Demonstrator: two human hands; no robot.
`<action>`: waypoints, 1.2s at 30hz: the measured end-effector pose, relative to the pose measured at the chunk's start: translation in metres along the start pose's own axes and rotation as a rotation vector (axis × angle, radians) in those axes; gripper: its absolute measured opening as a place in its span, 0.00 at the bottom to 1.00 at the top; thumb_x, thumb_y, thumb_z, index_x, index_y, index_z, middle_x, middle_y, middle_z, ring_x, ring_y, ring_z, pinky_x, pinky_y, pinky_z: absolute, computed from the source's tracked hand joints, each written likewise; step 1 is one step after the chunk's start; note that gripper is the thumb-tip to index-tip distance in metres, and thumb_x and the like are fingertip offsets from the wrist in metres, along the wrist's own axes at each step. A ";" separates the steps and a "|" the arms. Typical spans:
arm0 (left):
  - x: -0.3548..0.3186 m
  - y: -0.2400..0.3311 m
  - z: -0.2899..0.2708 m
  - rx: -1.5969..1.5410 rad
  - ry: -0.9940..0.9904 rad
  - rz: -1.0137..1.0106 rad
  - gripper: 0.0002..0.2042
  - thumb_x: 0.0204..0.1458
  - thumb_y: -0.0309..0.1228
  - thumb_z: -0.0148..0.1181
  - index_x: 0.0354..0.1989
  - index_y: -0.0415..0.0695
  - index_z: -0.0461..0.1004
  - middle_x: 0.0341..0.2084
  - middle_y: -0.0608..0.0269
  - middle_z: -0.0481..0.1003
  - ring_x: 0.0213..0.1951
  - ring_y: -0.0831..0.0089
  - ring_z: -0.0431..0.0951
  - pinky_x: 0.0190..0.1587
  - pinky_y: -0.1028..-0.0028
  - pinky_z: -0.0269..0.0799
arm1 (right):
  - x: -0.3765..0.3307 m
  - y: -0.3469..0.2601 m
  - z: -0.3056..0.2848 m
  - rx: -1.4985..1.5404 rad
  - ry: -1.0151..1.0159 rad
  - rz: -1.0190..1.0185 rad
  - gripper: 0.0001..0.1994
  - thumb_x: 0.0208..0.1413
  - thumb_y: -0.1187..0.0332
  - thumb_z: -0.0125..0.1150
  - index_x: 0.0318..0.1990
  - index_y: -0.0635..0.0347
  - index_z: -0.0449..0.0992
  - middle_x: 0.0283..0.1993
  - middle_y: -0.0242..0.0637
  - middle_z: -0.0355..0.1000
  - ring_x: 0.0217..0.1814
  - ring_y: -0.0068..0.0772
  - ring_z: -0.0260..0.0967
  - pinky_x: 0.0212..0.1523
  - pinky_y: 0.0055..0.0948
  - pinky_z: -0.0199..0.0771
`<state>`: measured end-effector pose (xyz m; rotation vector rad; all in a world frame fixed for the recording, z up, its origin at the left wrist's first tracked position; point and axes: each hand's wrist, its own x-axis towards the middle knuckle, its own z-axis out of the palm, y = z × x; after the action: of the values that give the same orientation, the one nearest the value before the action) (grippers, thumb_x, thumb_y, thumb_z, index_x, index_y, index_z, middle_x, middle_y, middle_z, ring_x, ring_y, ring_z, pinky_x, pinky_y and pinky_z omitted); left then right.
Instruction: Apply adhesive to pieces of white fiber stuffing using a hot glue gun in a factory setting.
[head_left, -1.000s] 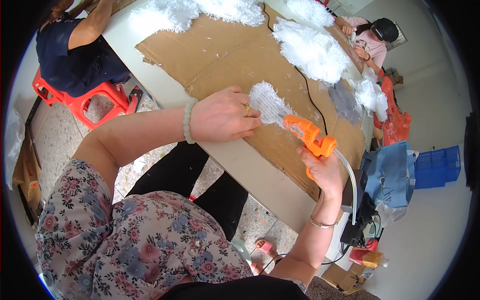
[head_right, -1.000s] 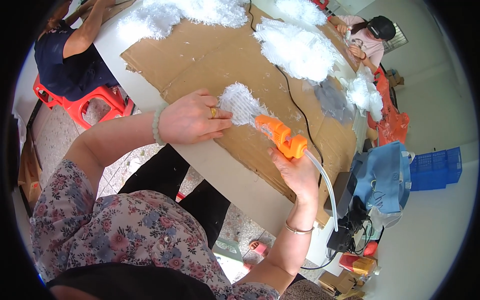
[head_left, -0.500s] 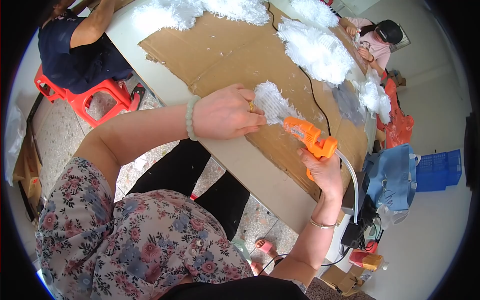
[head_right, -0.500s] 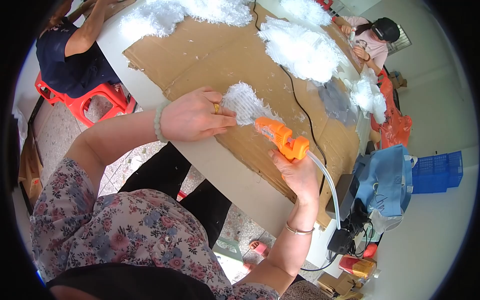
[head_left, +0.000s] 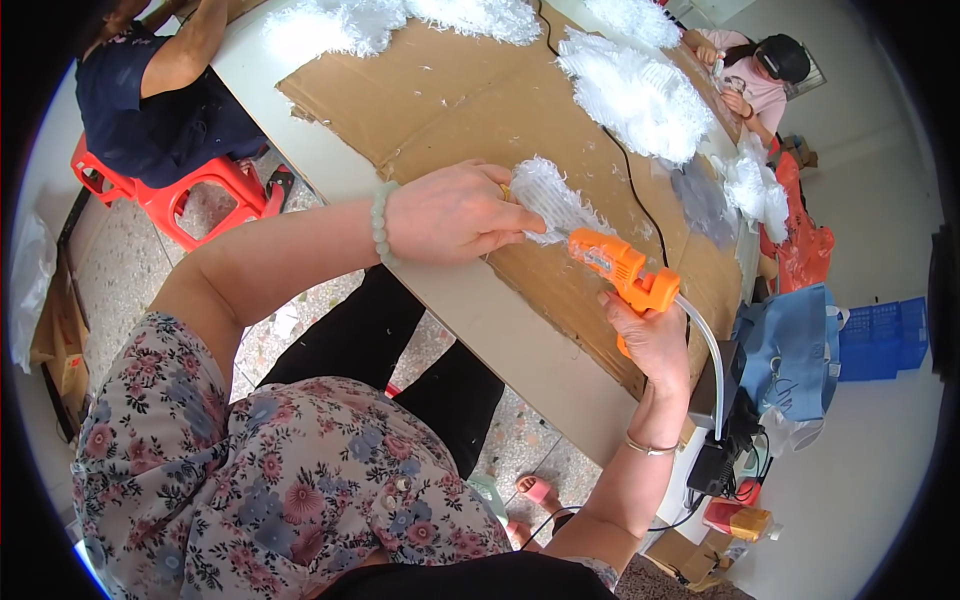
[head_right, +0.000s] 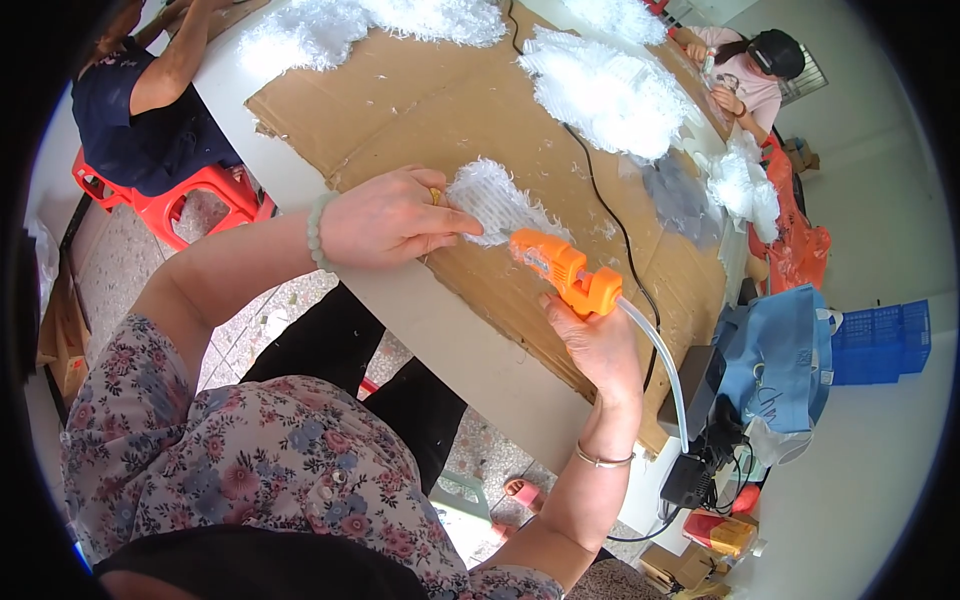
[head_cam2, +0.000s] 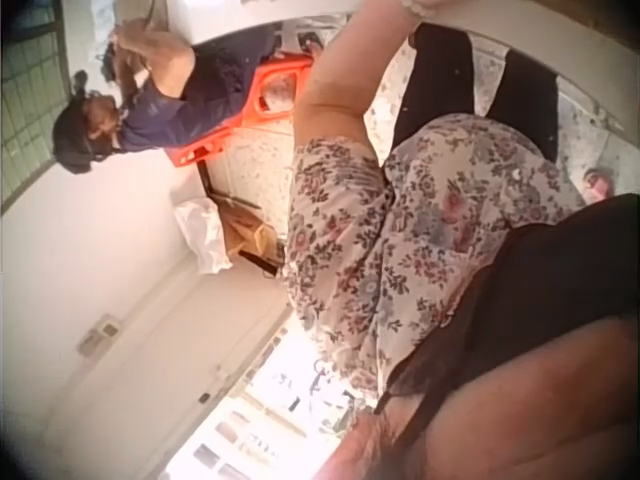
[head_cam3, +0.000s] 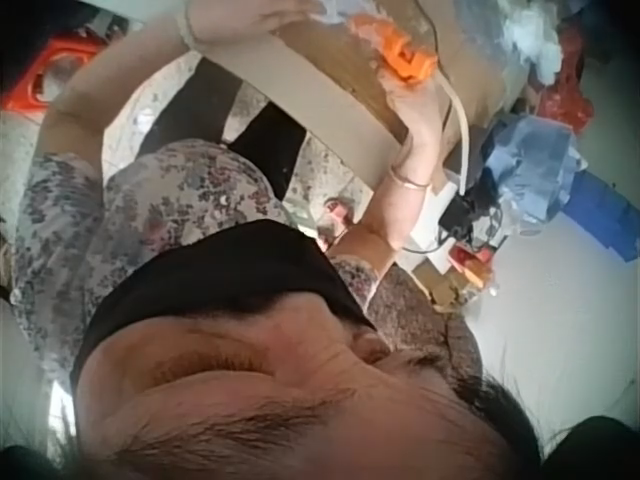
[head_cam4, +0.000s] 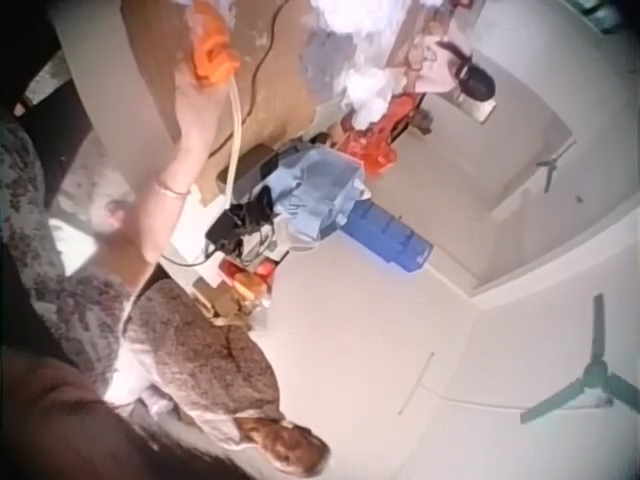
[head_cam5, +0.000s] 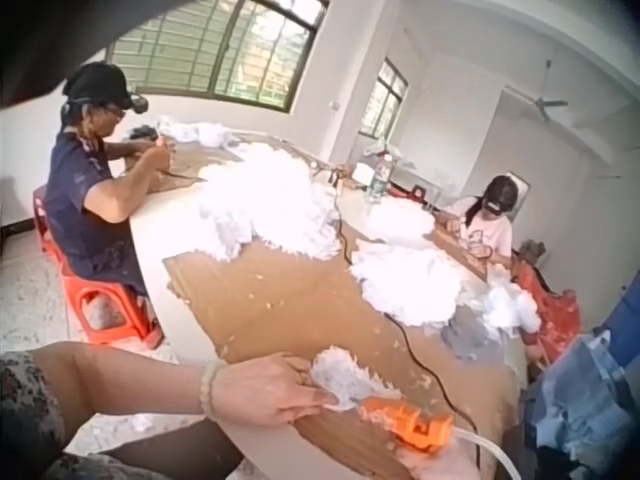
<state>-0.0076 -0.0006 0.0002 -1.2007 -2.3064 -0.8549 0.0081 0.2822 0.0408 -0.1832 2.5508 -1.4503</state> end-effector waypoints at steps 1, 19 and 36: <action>0.000 0.000 0.000 0.000 -0.001 -0.002 0.12 0.51 0.26 0.57 0.45 0.44 0.73 0.19 0.58 0.74 0.26 0.59 0.73 0.51 0.63 0.65 | 0.000 0.000 0.000 0.001 -0.002 0.001 0.12 0.47 0.73 0.66 0.39 0.64 0.74 0.28 0.24 0.67 0.28 0.14 0.61 0.28 0.18 0.62; 0.002 -0.003 -0.002 -0.159 -0.092 -0.205 0.17 0.53 0.24 0.52 0.53 0.46 0.70 0.36 0.55 0.74 0.40 0.57 0.72 0.45 0.63 0.68 | -0.001 -0.004 0.005 -0.067 -0.034 0.022 0.10 0.46 0.72 0.65 0.36 0.63 0.74 0.28 0.24 0.69 0.28 0.14 0.63 0.30 0.18 0.63; 0.004 -0.003 0.002 -0.067 0.018 -0.139 0.19 0.51 0.23 0.54 0.54 0.47 0.69 0.29 0.55 0.74 0.38 0.56 0.71 0.41 0.62 0.69 | -0.005 -0.007 0.001 0.165 -0.025 0.105 0.11 0.46 0.77 0.64 0.40 0.65 0.75 0.34 0.27 0.72 0.35 0.17 0.67 0.37 0.20 0.68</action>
<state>-0.0118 0.0016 0.0002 -1.0649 -2.3854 -0.9951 0.0136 0.2794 0.0467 -0.0418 2.3685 -1.5973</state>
